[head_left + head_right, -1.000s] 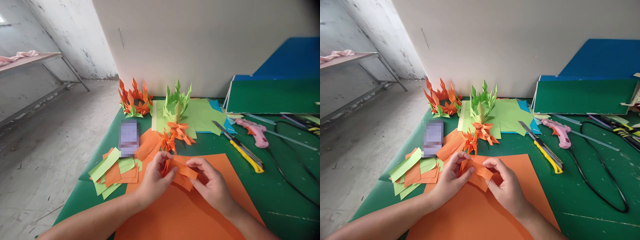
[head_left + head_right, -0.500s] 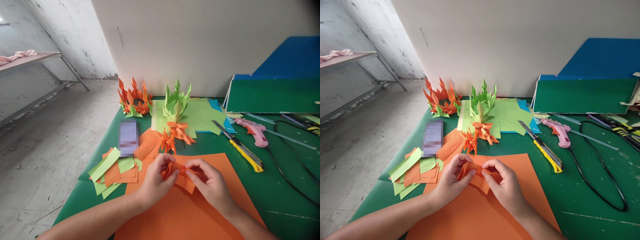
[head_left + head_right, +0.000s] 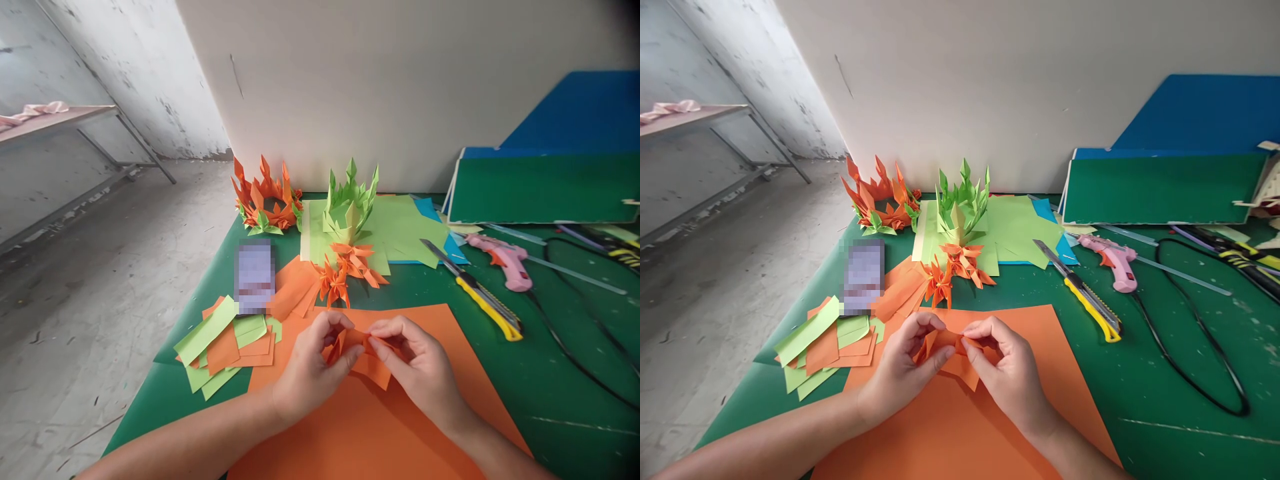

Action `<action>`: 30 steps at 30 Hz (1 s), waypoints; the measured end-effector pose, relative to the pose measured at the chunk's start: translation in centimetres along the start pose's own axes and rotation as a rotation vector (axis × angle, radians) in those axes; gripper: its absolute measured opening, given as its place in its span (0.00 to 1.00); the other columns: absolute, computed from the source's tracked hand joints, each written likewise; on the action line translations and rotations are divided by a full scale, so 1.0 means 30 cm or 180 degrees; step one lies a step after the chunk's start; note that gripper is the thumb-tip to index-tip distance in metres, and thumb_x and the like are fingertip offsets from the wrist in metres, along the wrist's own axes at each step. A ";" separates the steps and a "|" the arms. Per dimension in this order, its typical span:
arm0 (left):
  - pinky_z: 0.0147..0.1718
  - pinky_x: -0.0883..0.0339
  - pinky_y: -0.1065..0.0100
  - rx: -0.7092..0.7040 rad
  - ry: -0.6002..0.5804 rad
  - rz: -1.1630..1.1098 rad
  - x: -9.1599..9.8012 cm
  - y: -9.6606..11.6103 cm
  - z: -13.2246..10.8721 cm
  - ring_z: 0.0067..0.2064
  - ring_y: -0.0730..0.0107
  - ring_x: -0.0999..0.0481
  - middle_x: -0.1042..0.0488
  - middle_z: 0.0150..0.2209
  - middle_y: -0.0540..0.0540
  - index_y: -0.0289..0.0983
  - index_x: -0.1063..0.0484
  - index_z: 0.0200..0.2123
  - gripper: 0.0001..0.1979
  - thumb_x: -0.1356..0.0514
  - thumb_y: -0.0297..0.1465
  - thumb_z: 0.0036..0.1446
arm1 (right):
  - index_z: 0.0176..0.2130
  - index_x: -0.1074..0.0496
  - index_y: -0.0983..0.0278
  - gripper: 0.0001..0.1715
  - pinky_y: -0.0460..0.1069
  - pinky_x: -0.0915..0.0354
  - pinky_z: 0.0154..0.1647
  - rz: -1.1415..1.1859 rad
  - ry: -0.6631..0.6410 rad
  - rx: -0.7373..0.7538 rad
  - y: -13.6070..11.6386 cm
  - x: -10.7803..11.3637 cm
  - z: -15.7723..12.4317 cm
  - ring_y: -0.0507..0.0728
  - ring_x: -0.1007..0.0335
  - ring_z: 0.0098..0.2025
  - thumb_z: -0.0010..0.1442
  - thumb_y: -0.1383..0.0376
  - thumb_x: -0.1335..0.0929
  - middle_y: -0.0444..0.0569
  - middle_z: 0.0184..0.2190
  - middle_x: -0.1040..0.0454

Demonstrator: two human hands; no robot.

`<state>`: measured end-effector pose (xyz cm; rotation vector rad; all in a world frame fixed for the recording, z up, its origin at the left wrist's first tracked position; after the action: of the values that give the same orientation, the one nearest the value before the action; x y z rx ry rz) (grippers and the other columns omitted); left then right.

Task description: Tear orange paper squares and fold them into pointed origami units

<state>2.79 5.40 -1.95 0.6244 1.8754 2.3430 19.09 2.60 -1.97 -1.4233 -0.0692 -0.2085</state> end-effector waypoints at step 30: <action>0.33 0.33 0.69 0.0010 0.0123 0.0398 -0.012 0.004 -0.011 0.35 0.71 0.29 0.34 0.35 0.51 0.43 0.44 0.39 0.15 0.41 0.25 0.53 | 0.43 0.36 0.57 0.17 0.46 0.29 0.44 -0.0298 -0.0140 0.0191 0.007 -0.027 -0.020 0.52 0.28 0.40 0.56 0.74 0.33 0.43 0.36 0.29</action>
<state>3.03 4.95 -1.99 0.7222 1.9093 2.4452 18.29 2.12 -2.39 -1.3662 -0.1771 -0.2503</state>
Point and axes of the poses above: each hand's wrist, its own z-axis towards the middle knuckle, its own x-axis out of the back of the hand, y = z × x, the point moved 4 cm from there along z, towards the middle knuckle
